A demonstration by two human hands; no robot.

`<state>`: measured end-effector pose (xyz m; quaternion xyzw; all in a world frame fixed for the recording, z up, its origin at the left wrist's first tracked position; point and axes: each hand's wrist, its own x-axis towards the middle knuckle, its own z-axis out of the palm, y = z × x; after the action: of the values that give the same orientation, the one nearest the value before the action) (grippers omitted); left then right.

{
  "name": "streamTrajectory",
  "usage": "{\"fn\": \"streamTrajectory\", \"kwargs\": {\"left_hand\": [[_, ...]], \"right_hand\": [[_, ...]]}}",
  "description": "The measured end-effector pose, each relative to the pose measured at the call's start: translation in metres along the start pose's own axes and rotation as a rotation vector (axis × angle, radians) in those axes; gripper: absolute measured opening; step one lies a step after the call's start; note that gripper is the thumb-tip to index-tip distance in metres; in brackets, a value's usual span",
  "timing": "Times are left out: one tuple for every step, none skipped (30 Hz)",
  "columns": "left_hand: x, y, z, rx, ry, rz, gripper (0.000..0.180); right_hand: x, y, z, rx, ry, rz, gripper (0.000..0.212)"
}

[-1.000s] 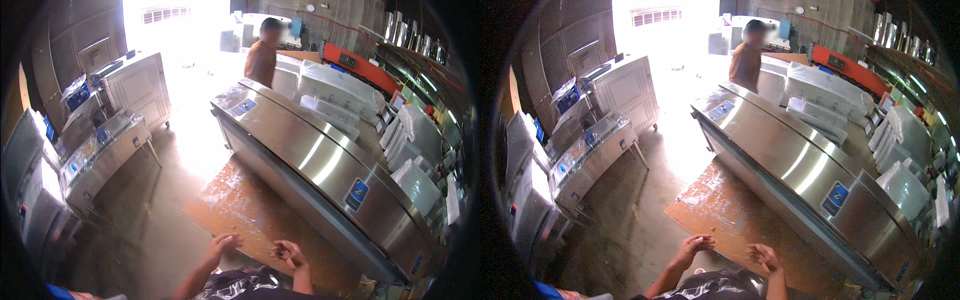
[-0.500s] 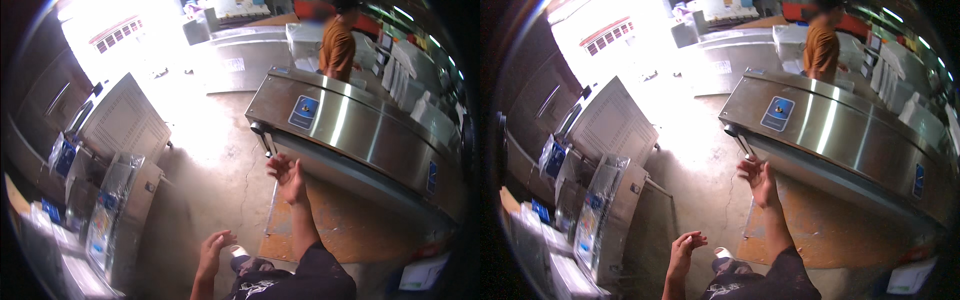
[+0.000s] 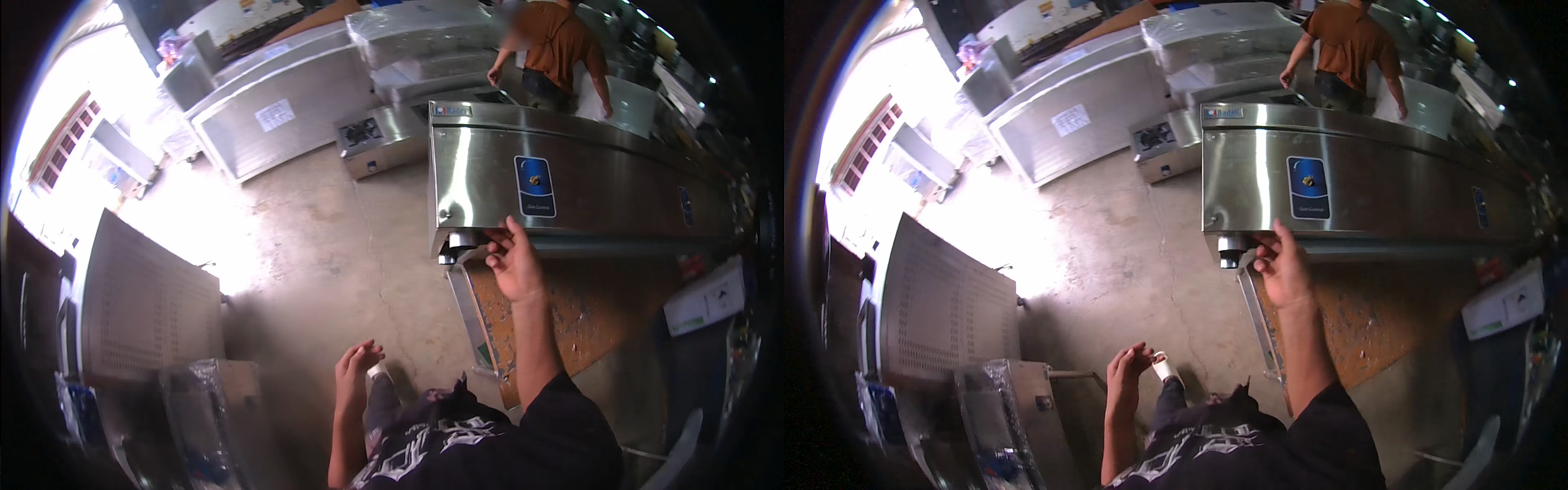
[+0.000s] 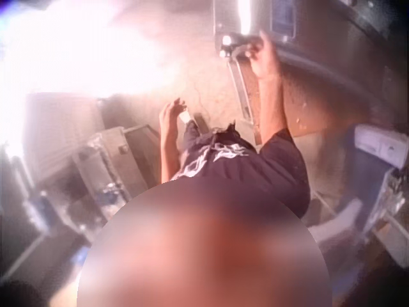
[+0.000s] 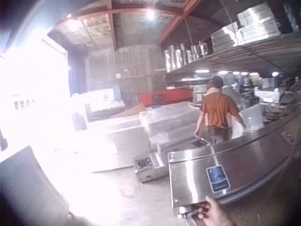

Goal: The person selects a screwdriver from a toolbox and uses it to tighten screws on the control panel of a stainless steel commercial kitchen appliance. They then wipe the surface and handle the appliance, while other people move equipment in the background.

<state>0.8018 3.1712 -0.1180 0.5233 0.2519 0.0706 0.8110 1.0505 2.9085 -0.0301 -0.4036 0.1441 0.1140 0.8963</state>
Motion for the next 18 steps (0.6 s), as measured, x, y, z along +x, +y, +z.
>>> {"fn": "streamTrajectory", "kwargs": {"left_hand": [[0.021,0.007,-0.005,0.054,-0.027,-0.019,0.04],[0.043,0.016,-0.007,0.083,-0.087,-0.009,0.04],[0.067,0.029,-0.006,0.122,-0.146,-0.001,0.04],[0.092,0.044,0.0,0.17,-0.189,-0.003,0.041],[0.116,0.062,0.009,0.201,-0.293,0.069,0.04],[0.142,0.081,0.022,0.265,-0.362,0.118,0.04],[0.164,0.099,0.036,0.283,-0.442,0.212,0.039],[0.183,0.114,0.05,0.32,-0.504,0.304,0.039],[0.201,0.128,0.064,0.346,-0.579,0.308,0.039],[0.218,0.138,0.079,0.348,-0.655,0.37,0.039],[0.232,0.144,0.094,0.35,-0.672,0.369,0.04],[0.246,0.147,0.109,0.338,-0.691,0.404,0.042],[0.26,0.15,0.124,0.313,-0.712,0.466,0.045],[0.273,0.15,0.139,0.292,-0.697,0.494,0.047],[0.287,0.15,0.155,0.257,-0.683,0.549,0.05],[0.3,0.152,0.172,0.234,-0.659,0.59,0.053],[0.316,0.158,0.19,0.297,-0.638,0.64,0.057],[0.33,0.165,0.207,0.269,-0.616,0.744,0.058]], "right_hand": [[0.001,0.0,0.001,-0.019,-0.011,0.016,0.029],[0.001,-0.001,0.003,-0.026,0.047,0.007,0.03],[0.001,-0.001,0.007,-0.024,0.05,0.0,0.031],[0.001,-0.002,0.012,-0.009,0.077,-0.023,0.033],[-0.001,-0.003,0.017,-0.038,0.172,-0.008,0.035],[-0.002,-0.005,0.023,-0.07,0.192,0.012,0.037],[-0.005,-0.008,0.029,-0.087,0.248,-0.001,0.04],[-0.006,-0.011,0.034,-0.102,0.282,0.003,0.043],[-0.008,-0.014,0.038,-0.116,0.355,0.017,0.046],[-0.008,-0.015,0.042,-0.097,0.352,-0.007,0.046],[-0.006,-0.016,0.044,-0.074,0.382,-0.024,0.047],[-0.003,-0.017,0.045,-0.048,0.492,-0.06,0.048],[0.002,-0.016,0.045,0.027,0.452,-0.095,0.048],[0.007,-0.015,0.045,0.101,0.494,-0.147,0.047],[0.013,-0.015,0.044,0.179,0.495,-0.168,0.047],[0.018,-0.015,0.042,0.225,0.539,-0.196,0.047],[0.022,-0.015,0.041,0.276,0.552,-0.186,0.047],[0.026,-0.016,0.04,0.33,0.567,-0.177,0.047]]}}
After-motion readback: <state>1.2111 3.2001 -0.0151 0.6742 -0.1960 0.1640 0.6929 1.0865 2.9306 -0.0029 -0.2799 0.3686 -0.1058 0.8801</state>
